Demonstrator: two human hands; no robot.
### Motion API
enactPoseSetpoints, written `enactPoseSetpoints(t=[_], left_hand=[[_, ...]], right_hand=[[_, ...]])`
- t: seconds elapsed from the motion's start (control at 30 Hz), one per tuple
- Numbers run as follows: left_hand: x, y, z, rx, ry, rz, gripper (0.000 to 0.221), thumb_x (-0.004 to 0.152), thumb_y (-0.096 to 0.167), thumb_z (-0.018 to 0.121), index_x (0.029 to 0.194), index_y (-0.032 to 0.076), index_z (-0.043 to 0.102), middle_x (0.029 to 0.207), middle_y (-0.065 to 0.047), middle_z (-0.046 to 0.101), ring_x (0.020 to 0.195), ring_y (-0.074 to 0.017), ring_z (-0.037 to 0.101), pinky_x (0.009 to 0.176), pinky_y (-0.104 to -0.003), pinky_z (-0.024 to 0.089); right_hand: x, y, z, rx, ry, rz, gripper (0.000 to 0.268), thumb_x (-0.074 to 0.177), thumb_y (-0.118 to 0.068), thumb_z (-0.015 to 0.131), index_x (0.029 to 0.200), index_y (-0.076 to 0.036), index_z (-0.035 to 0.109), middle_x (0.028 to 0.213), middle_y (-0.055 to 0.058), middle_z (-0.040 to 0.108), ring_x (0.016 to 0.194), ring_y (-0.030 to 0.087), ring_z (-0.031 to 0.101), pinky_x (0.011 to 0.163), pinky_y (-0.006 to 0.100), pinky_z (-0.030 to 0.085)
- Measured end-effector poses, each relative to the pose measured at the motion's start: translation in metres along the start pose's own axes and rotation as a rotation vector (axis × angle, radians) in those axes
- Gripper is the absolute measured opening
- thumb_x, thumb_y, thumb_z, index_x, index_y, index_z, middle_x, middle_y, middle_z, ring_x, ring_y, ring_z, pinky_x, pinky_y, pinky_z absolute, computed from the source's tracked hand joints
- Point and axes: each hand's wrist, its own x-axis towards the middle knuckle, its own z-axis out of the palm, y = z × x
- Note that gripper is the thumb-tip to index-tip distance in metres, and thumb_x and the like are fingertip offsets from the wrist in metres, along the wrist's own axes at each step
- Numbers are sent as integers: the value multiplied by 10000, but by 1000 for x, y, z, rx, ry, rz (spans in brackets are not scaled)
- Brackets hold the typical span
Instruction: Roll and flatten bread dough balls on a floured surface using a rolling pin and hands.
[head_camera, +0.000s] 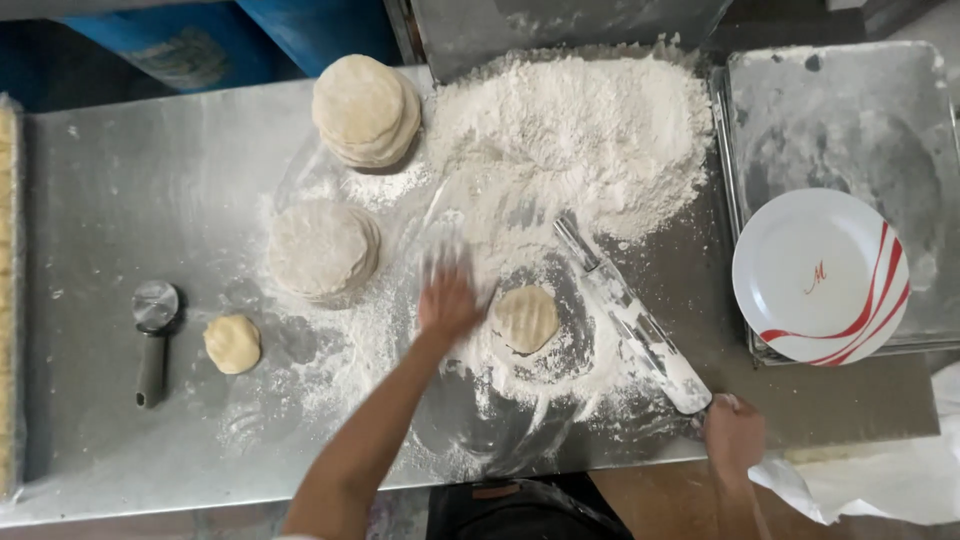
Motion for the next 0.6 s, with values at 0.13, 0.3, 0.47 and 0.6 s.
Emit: enactPoseSetpoints(t=[0.13,0.3,0.47,0.6], left_hand=[[92,6,-44,31,41,111,866,977,711,119,1623,138,61,1705,-139,-30,1565,-303,-19,1240,-500,-11],[94,48,-35,-187,-92,102,591,1126,541,287,1453,82,467,1511,-201,462,1443,-322,433,1244,-506,314],[-14,77,32,-438,183,301,661,903,485,551,1383,30,523,1535,-258,405,1478,-425,380,1219,-545,269],[-35,75,51,-538,455,-18,727,965,402,687,1466,-76,465,1529,-344,358,1377,-498,310,1171,-618,214]], right_hand=[[-10,-17,-6,-72,67,30,364,899,-311,588,1024,-22,772,889,258,694,861,491,651,756,543,488],[-17,-21,-6,-32,40,94,388,905,-324,560,1023,-9,754,868,273,713,882,491,664,810,563,480],[-17,-15,-4,15,68,40,378,911,-311,564,1017,1,748,886,266,694,856,493,653,785,560,478],[-24,-25,-17,63,10,26,366,918,-295,535,969,2,743,787,245,702,799,448,685,775,533,491]])
